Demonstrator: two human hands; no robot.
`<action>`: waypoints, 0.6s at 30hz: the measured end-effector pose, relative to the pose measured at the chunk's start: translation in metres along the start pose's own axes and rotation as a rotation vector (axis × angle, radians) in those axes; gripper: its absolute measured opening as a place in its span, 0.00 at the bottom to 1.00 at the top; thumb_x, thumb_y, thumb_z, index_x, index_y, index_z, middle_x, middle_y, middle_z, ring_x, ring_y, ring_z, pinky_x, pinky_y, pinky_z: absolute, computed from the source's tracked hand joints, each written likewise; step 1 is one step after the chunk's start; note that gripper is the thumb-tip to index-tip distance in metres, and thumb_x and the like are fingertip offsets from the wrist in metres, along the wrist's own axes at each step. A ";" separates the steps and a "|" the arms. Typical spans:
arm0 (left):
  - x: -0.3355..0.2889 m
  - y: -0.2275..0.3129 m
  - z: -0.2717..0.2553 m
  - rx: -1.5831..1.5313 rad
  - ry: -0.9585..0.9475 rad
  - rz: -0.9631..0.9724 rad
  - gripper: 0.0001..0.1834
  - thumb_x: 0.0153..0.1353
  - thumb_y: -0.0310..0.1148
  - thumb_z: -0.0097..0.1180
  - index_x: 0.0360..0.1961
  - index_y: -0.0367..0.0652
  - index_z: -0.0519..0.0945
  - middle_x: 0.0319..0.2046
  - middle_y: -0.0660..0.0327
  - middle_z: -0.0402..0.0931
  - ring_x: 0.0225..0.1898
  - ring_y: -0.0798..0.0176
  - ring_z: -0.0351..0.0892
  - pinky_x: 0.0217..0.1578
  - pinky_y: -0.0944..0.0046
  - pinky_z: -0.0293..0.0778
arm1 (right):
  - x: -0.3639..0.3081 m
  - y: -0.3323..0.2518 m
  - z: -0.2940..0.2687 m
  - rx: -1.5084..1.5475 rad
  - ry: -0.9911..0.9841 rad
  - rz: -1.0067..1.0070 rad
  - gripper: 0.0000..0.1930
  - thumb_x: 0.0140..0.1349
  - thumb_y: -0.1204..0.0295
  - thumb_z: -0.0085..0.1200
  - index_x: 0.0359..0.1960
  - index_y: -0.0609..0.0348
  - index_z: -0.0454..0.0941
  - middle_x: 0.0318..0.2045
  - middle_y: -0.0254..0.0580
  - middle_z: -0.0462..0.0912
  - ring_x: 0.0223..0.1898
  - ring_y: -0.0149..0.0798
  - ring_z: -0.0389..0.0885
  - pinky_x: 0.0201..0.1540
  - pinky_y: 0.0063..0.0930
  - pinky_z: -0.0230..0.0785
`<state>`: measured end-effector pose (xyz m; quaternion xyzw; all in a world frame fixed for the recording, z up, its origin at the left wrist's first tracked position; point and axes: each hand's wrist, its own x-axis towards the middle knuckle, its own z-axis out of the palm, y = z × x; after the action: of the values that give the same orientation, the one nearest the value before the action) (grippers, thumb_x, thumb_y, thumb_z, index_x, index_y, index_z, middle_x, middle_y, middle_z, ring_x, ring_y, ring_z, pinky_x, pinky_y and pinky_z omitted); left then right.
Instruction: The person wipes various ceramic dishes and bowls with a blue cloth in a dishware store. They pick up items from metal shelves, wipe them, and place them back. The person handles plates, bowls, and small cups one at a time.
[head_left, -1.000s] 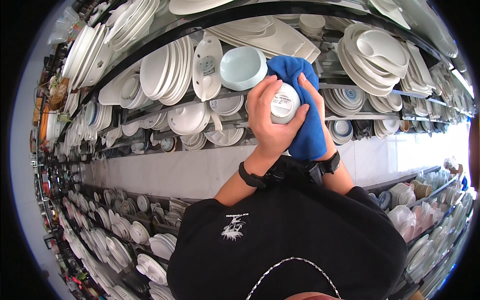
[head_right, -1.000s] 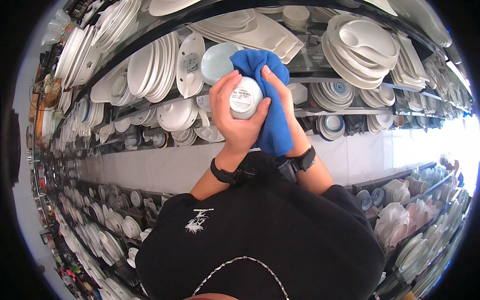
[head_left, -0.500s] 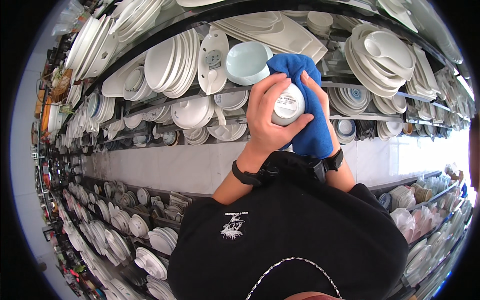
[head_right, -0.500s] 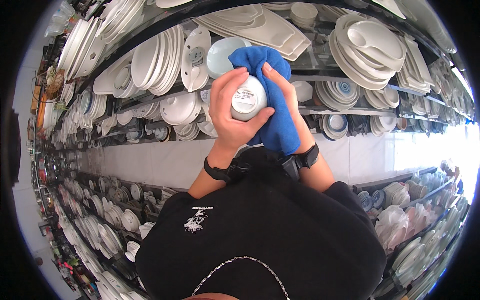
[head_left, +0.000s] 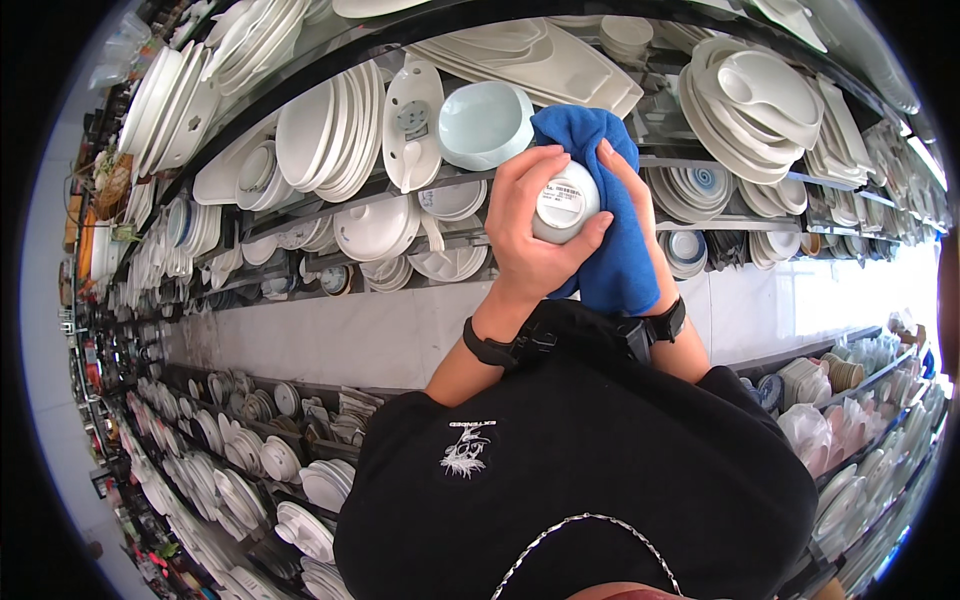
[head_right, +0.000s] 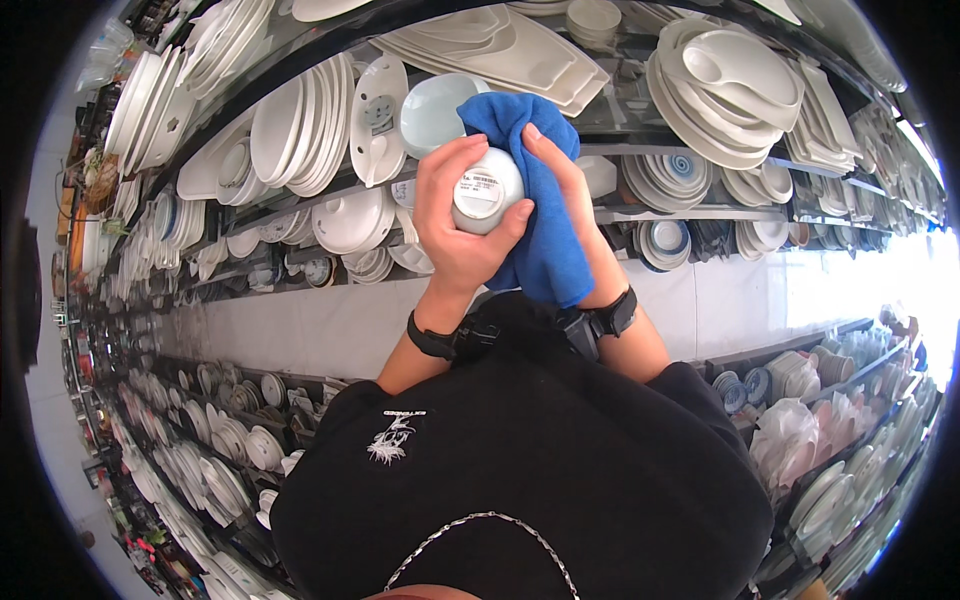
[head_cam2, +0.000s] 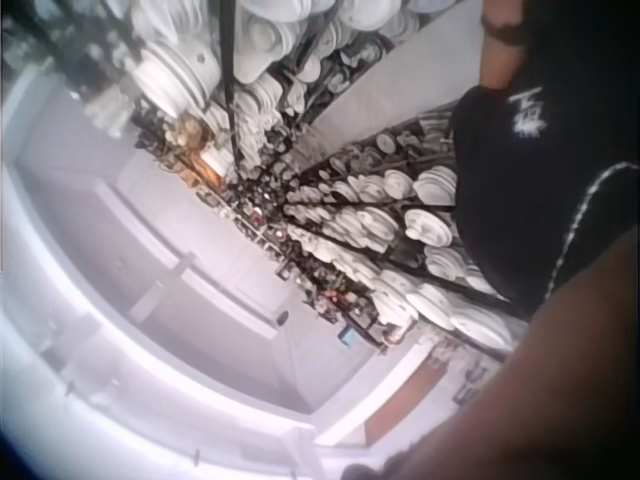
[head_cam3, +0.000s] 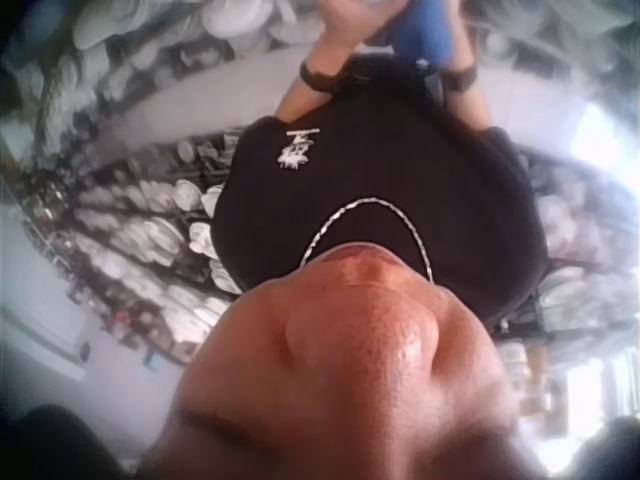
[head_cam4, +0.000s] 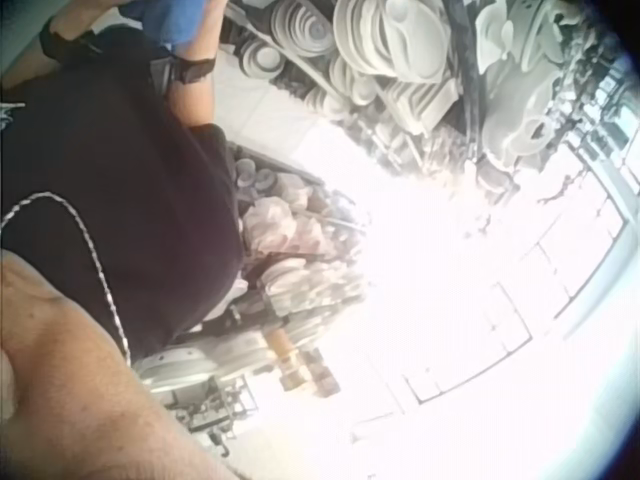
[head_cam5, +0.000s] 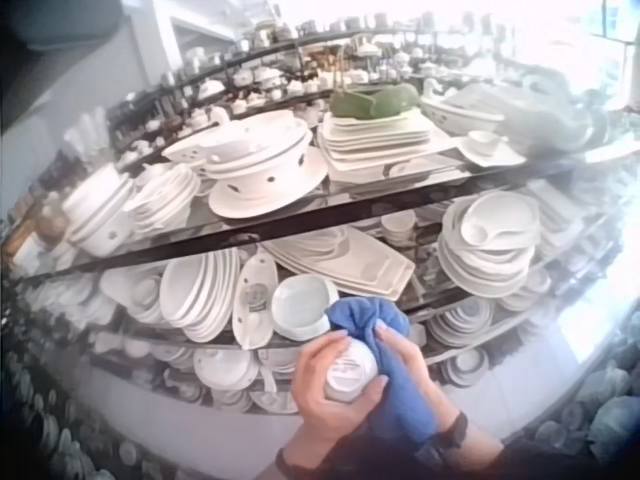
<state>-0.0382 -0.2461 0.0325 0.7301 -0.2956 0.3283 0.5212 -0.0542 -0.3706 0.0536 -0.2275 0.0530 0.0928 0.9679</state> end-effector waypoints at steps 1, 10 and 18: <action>0.000 -0.001 0.000 0.001 0.011 0.001 0.33 0.46 0.38 0.78 0.53 0.37 0.79 0.52 0.50 0.78 0.50 0.49 0.81 0.50 0.56 0.79 | 0.001 0.000 -0.002 0.014 -0.001 0.024 0.26 0.74 0.55 0.48 0.65 0.58 0.72 0.59 0.44 0.80 0.59 0.42 0.79 0.64 0.36 0.70; 0.006 0.002 -0.004 -0.028 0.107 0.045 0.34 0.50 0.42 0.77 0.55 0.37 0.78 0.54 0.48 0.78 0.51 0.49 0.80 0.51 0.54 0.78 | 0.017 -0.009 -0.048 -0.296 0.041 -0.119 0.26 0.67 0.68 0.56 0.65 0.66 0.71 0.57 0.45 0.80 0.56 0.38 0.80 0.61 0.32 0.71; 0.005 -0.001 0.001 -0.109 0.132 0.021 0.38 0.54 0.51 0.74 0.58 0.37 0.74 0.56 0.47 0.76 0.56 0.49 0.78 0.56 0.53 0.76 | -0.003 -0.005 -0.050 -0.454 -0.151 -0.067 0.36 0.53 0.78 0.61 0.68 0.65 0.66 0.59 0.43 0.77 0.60 0.41 0.77 0.65 0.34 0.67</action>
<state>-0.0341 -0.2471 0.0350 0.6744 -0.2855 0.3647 0.5750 -0.0594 -0.3975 0.0117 -0.4335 -0.0496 0.0869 0.8956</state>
